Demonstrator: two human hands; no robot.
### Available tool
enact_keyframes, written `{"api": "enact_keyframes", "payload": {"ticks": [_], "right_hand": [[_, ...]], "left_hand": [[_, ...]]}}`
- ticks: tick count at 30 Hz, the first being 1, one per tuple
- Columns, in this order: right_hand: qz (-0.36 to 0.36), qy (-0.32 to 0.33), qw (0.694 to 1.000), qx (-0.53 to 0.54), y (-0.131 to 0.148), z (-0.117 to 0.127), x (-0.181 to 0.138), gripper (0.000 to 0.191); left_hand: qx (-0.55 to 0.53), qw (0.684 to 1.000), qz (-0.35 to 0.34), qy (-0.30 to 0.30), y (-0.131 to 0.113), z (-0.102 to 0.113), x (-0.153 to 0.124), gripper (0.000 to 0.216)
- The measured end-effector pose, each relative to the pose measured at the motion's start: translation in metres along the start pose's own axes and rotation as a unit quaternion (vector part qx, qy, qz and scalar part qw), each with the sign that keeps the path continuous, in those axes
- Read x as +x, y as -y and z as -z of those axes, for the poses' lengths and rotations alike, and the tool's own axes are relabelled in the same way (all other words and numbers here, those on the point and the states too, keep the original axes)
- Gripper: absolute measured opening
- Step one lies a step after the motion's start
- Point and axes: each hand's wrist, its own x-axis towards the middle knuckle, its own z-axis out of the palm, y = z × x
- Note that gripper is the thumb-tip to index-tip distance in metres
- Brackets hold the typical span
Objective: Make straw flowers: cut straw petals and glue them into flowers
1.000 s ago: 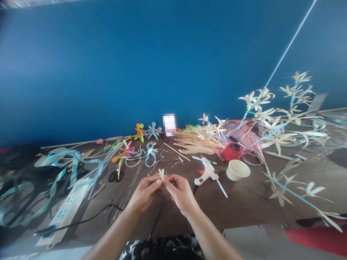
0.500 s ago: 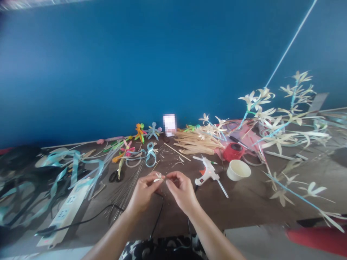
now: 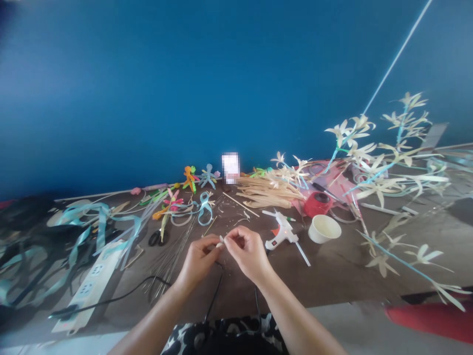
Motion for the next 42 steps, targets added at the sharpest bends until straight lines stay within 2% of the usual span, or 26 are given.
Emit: {"api": "enact_keyframes", "payload": {"ticks": [3, 7, 11, 14, 19, 23, 26, 31, 35, 42], "right_hand": [[-0.019, -0.015, 0.999, 0.022, -0.005, -0.002, 0.003, 0.017], [-0.084, -0.026, 0.991, 0.1, -0.017, -0.003, 0.008, 0.017], [-0.132, 0.023, 0.975, 0.179, -0.023, 0.0, 0.01, 0.019], [-0.121, 0.048, 0.979, 0.158, -0.016, 0.003, 0.01, 0.016], [-0.074, 0.085, 0.993, 0.045, 0.0, 0.007, 0.01, 0.017], [-0.035, 0.093, 0.994, -0.035, 0.0, 0.01, 0.017, 0.014], [-0.045, 0.101, 0.993, -0.047, -0.003, 0.011, 0.023, 0.016], [-0.115, 0.138, 0.984, 0.015, -0.004, 0.011, 0.027, 0.019], [-0.163, 0.172, 0.969, 0.076, -0.005, 0.01, 0.027, 0.02], [-0.201, 0.206, 0.95, 0.119, -0.008, 0.01, 0.026, 0.025]], "left_hand": [[-0.003, 1.0, -0.004, -0.015, 0.001, -0.002, 0.001, 0.02], [-0.018, 1.0, -0.012, -0.016, 0.003, -0.003, 0.002, 0.019], [-0.014, 1.0, -0.019, 0.006, 0.005, -0.003, 0.0, 0.019], [-0.008, 1.0, 0.003, 0.016, 0.006, -0.002, 0.0, 0.021], [0.011, 1.0, 0.001, 0.02, 0.005, -0.001, 0.0, 0.023], [0.034, 0.999, -0.03, 0.03, 0.004, -0.001, -0.002, 0.02], [0.057, 0.996, -0.067, 0.027, 0.006, 0.001, -0.002, 0.016], [0.11, 0.983, -0.144, 0.01, 0.008, 0.005, -0.001, 0.017], [0.134, 0.971, -0.196, 0.019, 0.008, 0.008, -0.001, 0.018], [0.139, 0.965, -0.22, 0.029, 0.014, 0.009, -0.007, 0.017]]}}
